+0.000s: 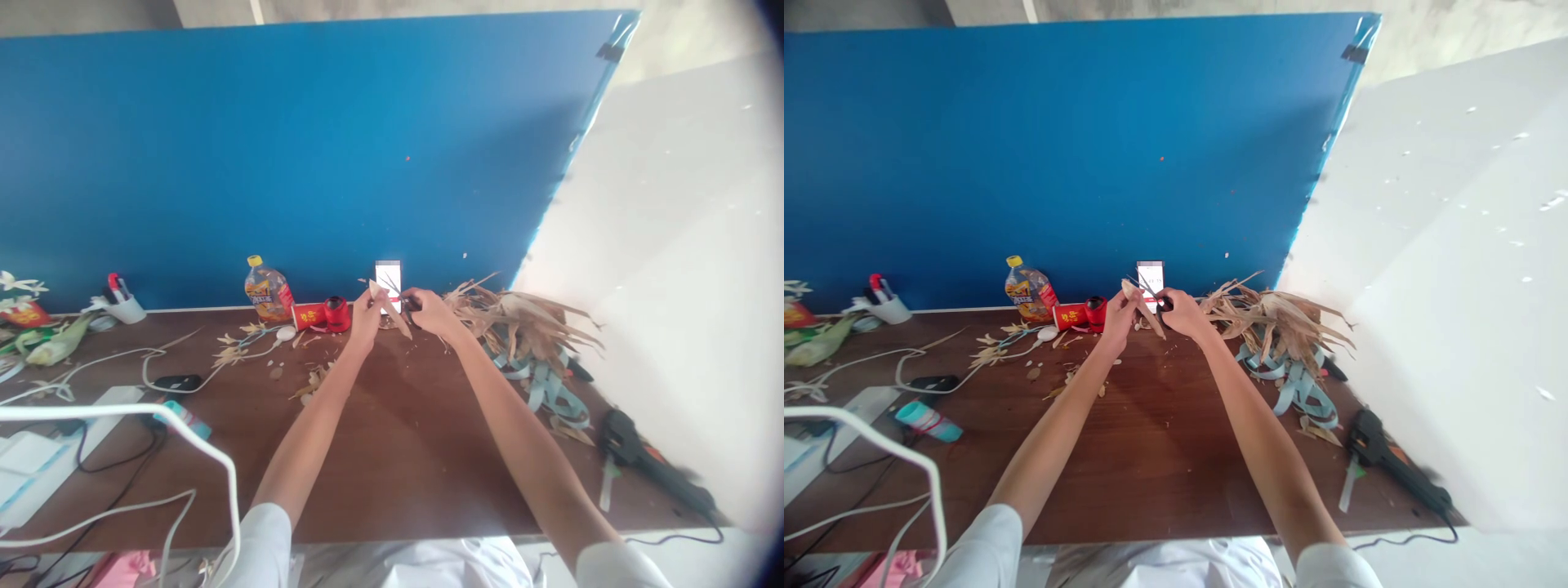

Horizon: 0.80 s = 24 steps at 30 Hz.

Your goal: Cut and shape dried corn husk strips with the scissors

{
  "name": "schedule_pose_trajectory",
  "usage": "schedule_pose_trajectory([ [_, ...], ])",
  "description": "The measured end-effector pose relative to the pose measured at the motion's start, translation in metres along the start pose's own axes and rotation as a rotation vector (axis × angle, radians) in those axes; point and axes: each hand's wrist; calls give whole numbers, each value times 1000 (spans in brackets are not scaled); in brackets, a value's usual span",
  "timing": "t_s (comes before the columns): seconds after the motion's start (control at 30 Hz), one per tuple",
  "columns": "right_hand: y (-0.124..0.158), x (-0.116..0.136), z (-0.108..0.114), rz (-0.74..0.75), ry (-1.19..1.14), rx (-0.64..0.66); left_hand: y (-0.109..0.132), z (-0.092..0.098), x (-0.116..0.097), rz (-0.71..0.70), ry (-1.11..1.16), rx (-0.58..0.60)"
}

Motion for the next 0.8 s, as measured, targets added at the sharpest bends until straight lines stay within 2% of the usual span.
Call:
schedule_pose_trajectory([
  [0.23,1,1,4,34,156,-47,-2,0,2,13,79,54],
  [0.47,2,3,-2,41,91,-47,1,-3,-4,19,76,62],
  [0.63,3,7,-8,52,112,-106,1,-5,-5,-7,173,52],
  [0.8,3,8,-8,64,139,-103,0,-5,-4,-2,237,74],
])
Point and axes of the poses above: each hand's wrist, its own y-axis away from the middle knuckle, its own z-axis out of the back of the hand, x = y × z, and after that the axes turned 10 degrees about -y, right-handed
